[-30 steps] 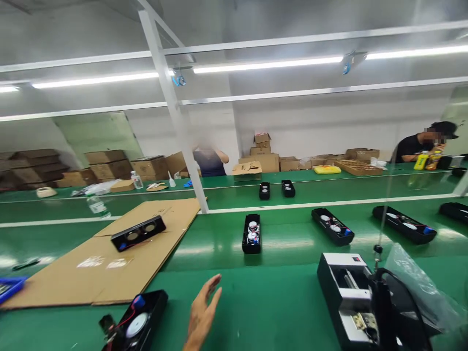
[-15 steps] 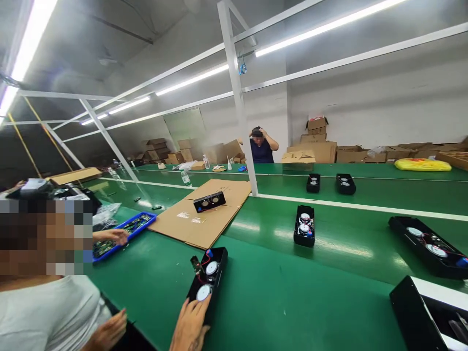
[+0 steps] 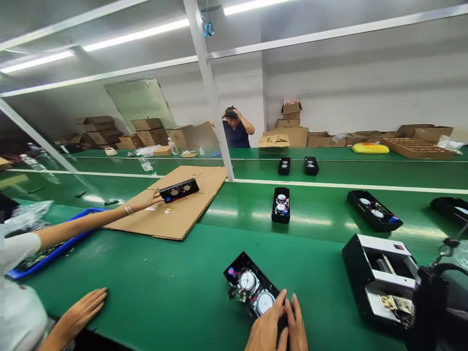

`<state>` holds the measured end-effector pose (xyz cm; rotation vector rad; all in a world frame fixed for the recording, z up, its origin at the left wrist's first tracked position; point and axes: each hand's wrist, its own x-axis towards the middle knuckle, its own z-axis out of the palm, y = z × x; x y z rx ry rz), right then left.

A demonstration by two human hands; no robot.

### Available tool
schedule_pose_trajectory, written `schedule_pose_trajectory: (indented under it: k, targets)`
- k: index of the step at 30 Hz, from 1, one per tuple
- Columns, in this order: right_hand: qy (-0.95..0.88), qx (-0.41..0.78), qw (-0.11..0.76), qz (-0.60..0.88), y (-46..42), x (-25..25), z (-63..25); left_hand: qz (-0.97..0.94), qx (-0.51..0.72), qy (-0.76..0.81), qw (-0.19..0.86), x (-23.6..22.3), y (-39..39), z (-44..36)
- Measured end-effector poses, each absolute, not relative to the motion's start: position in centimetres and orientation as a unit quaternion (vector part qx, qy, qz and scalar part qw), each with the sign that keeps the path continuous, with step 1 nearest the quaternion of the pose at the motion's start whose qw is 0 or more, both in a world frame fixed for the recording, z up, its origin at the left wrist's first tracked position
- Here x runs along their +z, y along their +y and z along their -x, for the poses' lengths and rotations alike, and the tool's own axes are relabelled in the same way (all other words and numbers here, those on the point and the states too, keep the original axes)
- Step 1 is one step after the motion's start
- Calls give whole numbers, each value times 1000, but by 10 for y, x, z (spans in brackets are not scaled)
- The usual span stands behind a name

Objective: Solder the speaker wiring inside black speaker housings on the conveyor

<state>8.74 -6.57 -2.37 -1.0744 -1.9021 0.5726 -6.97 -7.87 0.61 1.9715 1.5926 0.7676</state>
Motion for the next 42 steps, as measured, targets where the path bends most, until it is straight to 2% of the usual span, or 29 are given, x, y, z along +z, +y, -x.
schedule_pose_trajectory:
  k: [3,5,7,10,13,17,23,27,30,35,42]
  targets:
    - [-750,256,428,434,-64,-33,-83,-718,399,549,157,24,-91,74]
    - [-763,303,399,409,-54,-19,-103,-715,465,517,78,47,-100,85]
    - [-778,364,318,402,-39,8,-139,-721,481,499,0,76,-106,99]
    - [-785,424,199,405,-16,51,-201,-721,466,513,-13,112,-103,115]
    - [-778,417,133,451,-9,82,-248,-737,464,492,2,125,-89,116]
    - [-758,368,176,509,-31,100,-260,-776,424,466,23,115,-76,104]
    - [-778,323,308,443,-67,85,-185,-816,345,461,52,100,-68,91]
    - [-758,264,432,411,-54,76,-152,-825,323,458,65,96,-65,91]
    - [-700,260,477,463,-34,86,-159,-821,319,468,76,89,-68,92]
    - [-714,309,467,420,-21,106,-182,-814,322,476,85,77,-74,92]
    - [-827,295,319,357,-65,107,-161,-819,319,467,92,74,-72,92]
